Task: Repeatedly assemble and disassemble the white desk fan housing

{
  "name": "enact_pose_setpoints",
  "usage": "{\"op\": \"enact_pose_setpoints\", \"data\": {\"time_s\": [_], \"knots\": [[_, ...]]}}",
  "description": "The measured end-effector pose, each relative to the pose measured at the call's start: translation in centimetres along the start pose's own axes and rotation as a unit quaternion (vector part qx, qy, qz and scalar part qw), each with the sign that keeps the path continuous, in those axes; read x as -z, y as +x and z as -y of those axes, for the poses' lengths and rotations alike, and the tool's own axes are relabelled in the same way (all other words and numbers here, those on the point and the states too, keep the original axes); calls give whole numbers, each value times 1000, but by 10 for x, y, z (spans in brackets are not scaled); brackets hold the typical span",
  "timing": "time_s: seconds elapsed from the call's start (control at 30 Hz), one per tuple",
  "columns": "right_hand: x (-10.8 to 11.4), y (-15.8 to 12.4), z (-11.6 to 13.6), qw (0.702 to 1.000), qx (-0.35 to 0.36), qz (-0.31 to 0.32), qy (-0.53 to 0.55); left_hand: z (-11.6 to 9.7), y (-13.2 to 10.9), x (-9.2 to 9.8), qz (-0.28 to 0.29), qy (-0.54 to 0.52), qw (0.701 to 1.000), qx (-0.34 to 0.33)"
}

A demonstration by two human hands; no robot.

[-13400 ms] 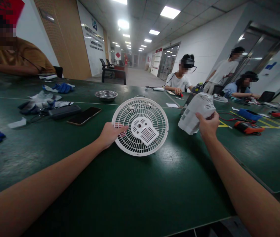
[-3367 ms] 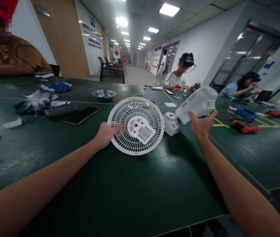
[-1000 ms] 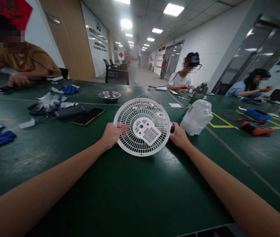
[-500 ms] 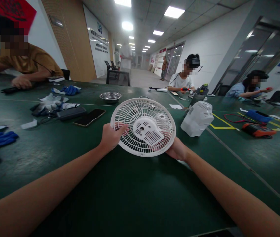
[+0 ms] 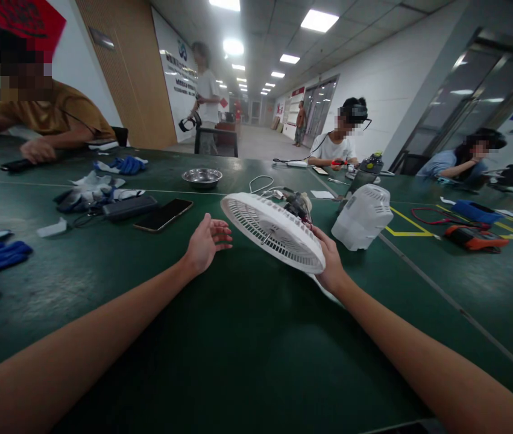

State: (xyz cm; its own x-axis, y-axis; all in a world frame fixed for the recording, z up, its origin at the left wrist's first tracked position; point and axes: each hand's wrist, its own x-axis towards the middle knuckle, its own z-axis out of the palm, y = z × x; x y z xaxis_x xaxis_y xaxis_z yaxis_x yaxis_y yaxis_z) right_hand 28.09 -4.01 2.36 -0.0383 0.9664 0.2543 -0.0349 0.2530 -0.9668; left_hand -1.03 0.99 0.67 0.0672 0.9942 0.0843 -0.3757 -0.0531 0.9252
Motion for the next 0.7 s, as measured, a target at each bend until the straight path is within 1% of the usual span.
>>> {"op": "enact_pose_setpoints", "data": {"time_s": [0.07, 0.1, 0.17, 0.23, 0.3, 0.4, 0.5, 0.57, 0.6, 0.63, 0.7], "knots": [[6, 1, 1, 998, 22, -9, -58, -4, 0, 3, 43, -19, 997, 66], [7, 1, 2, 996, 36, -2, -82, -6, 0, 3, 70, -28, 992, 98], [7, 0, 2, 988, 70, 35, -131, -10, -1, 3, 111, -44, 980, 162], [5, -1, 1, 976, 106, 68, -179, -12, -1, 1, 125, -51, 967, 217], [3, -2, 0, 961, 137, 92, -222, -13, 0, 0, 114, -47, 961, 246], [2, -3, 0, 938, 171, 122, -277, -12, 3, 0, 86, -31, 962, 259], [4, -2, 4, 921, 181, 147, -312, -10, 5, -1, 78, -24, 961, 263], [8, 1, 9, 912, 188, 159, -328, -9, 5, -1, 76, -20, 965, 252], [11, 3, 10, 909, 196, 155, -333, -8, 5, -1, 74, -16, 967, 244], [14, 6, 11, 908, 208, 138, -336, -7, 5, -1, 72, -11, 969, 236], [23, 13, 10, 906, 232, 69, -348, -5, 5, -1, 72, -4, 971, 226]]}}
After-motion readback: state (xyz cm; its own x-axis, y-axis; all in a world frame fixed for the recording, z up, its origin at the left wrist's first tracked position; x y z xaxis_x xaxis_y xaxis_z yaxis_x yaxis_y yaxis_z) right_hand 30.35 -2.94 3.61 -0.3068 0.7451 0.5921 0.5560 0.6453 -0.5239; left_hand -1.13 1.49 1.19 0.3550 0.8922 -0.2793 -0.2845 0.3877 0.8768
